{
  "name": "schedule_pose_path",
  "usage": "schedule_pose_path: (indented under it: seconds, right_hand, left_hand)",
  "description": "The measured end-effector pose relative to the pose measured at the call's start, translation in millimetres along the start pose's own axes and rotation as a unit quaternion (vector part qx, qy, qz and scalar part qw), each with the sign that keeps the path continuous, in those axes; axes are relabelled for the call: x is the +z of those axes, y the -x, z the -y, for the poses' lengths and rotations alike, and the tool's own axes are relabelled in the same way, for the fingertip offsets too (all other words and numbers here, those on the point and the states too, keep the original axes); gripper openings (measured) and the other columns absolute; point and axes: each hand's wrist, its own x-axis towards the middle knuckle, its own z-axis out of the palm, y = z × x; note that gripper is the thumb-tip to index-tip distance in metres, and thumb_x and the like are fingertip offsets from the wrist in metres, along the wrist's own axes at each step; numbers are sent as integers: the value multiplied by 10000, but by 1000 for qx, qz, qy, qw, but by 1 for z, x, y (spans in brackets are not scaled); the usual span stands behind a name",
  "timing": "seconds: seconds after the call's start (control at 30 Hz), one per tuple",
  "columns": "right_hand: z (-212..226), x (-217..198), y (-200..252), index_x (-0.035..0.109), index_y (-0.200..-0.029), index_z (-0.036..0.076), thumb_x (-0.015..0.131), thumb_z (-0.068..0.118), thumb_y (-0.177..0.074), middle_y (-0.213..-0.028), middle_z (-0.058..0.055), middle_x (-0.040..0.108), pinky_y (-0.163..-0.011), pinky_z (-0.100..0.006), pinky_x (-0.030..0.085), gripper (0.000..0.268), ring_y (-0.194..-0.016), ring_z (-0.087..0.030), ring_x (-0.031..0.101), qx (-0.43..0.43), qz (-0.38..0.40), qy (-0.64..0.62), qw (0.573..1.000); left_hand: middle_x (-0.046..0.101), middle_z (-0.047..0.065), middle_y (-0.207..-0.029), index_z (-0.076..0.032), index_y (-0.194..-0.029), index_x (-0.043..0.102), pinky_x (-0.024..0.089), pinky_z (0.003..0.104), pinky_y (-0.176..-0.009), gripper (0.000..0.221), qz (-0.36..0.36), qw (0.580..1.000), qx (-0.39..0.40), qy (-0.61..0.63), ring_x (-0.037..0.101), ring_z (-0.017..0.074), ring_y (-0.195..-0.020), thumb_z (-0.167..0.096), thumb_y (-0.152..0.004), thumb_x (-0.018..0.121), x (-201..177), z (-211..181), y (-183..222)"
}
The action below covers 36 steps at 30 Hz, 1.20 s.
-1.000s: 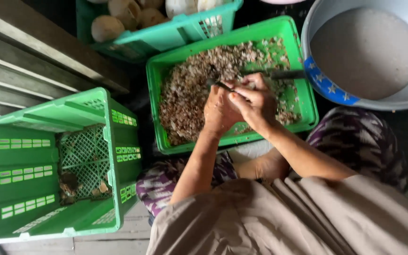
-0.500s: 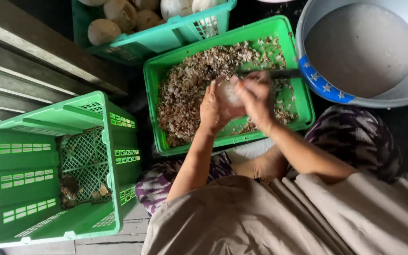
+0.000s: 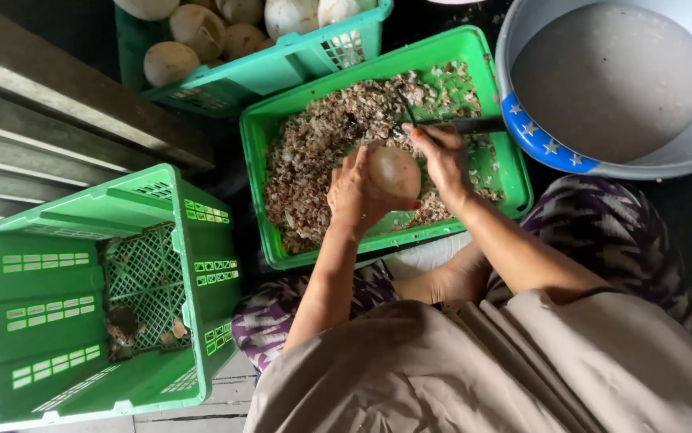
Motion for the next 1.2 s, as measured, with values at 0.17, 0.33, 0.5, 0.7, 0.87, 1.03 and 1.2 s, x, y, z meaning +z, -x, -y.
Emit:
schedule_pose_path:
  seconds: [0.17, 0.33, 0.5, 0.7, 0.87, 1.03, 1.2]
  right_hand:
    - [57, 10, 25, 779, -893, 100, 764, 166, -924, -1057, -145, 619, -872, -428, 473, 75, -983, -343, 615, -193, -8, 173, 966]
    - [13, 9, 9, 793, -1116, 153, 647, 258, -994, -1025, -108, 604, -897, -360, 451, 217, -1024, -231, 580, -15, -11, 16, 1000]
    - [54, 8, 19, 787, -966, 85, 719, 313, -959, -1067, -146, 534, -903, -434, 429, 237, -1024, -317, 566, -45, -11, 65, 997]
    - [73, 4, 36, 796, -1034, 109, 751, 249, -935, -1100, -105, 564, -908, -367, 448, 178, -1062, -317, 607, -143, 11, 102, 984]
    - [35, -1, 6, 795, -968, 121, 712, 307, -968, -988, -148, 611, -900, -408, 447, 204, -990, -337, 610, -68, 10, 79, 994]
    - [60, -3, 12, 787, -985, 84, 777, 224, -920, -1084, -160, 611, -909, -460, 468, 155, -1047, -401, 627, -173, 54, 173, 968]
    - [40, -13, -1, 800, -959, 248, 709, 364, -909, -1017, -33, 738, -866, -424, 464, 156, -1054, -300, 666, 175, 23, 53, 983]
  left_hand:
    - [588, 168, -1244, -150, -1379, 463, 509, 461, -1015, 708, 1, 999, -25, 37, 623, 406, -1114, -351, -724, 642, -5, -30, 4]
    - [513, 23, -1310, -350, -1391, 390, 525, 408, -1019, 1161, -7, 999, -26, 44, 623, 328, -1161, -597, -404, 949, 17, -14, -2]
    - [517, 72, -1291, -308, -1410, 420, 544, 450, -993, 1071, -19, 997, -28, 63, 636, 360, -1122, -445, -494, 958, 8, -15, 4]
    - [509, 129, -1293, -157, -1422, 410, 551, 459, -960, 1178, -39, 999, -7, 29, 626, 387, -1096, -517, -436, 943, 28, -3, -2]
    - [484, 216, -1325, -42, -1478, 385, 516, 458, -1008, 1153, -63, 997, 45, 8, 581, 432, -1140, -425, -539, 934, 9, -26, 20]
    - [529, 183, -1209, -112, -1521, 328, 525, 465, -916, 1385, -117, 989, 85, 37, 611, 397, -1036, -519, -366, 975, 56, 13, -2]
    - [419, 158, -1432, -184, -1472, 343, 590, 530, -907, 1169, -153, 985, 85, 17, 554, 417, -1195, -230, -463, 930, 38, -15, 11]
